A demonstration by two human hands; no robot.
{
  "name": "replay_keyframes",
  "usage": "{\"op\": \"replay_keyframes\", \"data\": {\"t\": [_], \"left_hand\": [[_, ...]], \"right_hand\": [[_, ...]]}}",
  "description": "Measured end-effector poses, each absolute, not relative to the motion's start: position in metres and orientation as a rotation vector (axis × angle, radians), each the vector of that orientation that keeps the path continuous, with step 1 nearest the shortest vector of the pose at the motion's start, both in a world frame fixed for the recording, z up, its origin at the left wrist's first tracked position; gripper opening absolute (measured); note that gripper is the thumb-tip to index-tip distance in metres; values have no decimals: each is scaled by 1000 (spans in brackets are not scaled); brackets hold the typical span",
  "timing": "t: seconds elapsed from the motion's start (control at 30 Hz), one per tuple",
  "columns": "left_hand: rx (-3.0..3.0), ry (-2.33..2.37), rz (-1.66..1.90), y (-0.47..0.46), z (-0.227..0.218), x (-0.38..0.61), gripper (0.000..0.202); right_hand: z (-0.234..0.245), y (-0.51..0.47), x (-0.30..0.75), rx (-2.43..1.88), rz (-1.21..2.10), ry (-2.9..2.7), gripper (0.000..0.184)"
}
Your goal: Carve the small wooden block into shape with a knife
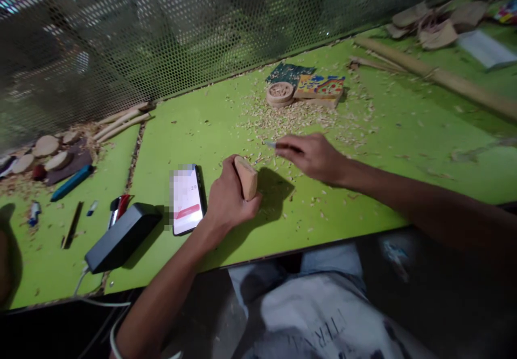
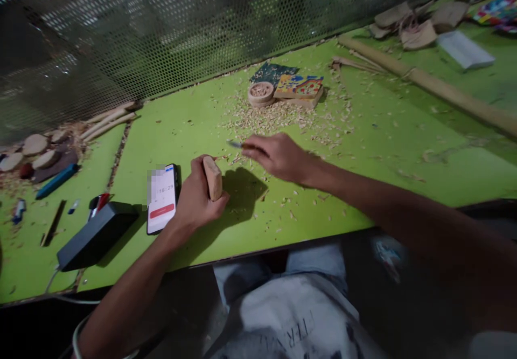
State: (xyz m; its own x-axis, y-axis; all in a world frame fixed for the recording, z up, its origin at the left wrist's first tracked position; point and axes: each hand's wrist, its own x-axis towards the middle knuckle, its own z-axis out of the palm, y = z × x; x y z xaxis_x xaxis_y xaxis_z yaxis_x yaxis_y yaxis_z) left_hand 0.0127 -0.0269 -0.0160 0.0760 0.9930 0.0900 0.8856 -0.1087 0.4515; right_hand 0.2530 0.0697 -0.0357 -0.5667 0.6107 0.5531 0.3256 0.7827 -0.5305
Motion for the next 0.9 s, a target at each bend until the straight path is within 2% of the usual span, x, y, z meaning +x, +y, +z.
{"op": "replay_keyframes", "data": {"t": [0.13, 0.33, 0.9], "left_hand": [[2082, 1881, 576, -24, -19, 8, 72], [2127, 2011, 574, -25, -18, 10, 82], [2226, 2106, 525, -29, -13, 9, 94]], "right_hand": [[-40, 29, 231, -444, 435, -2455, 34], [-40, 27, 231, -582, 450, -2545, 35], [-36, 28, 231, -623, 262, -2662, 31]]}}
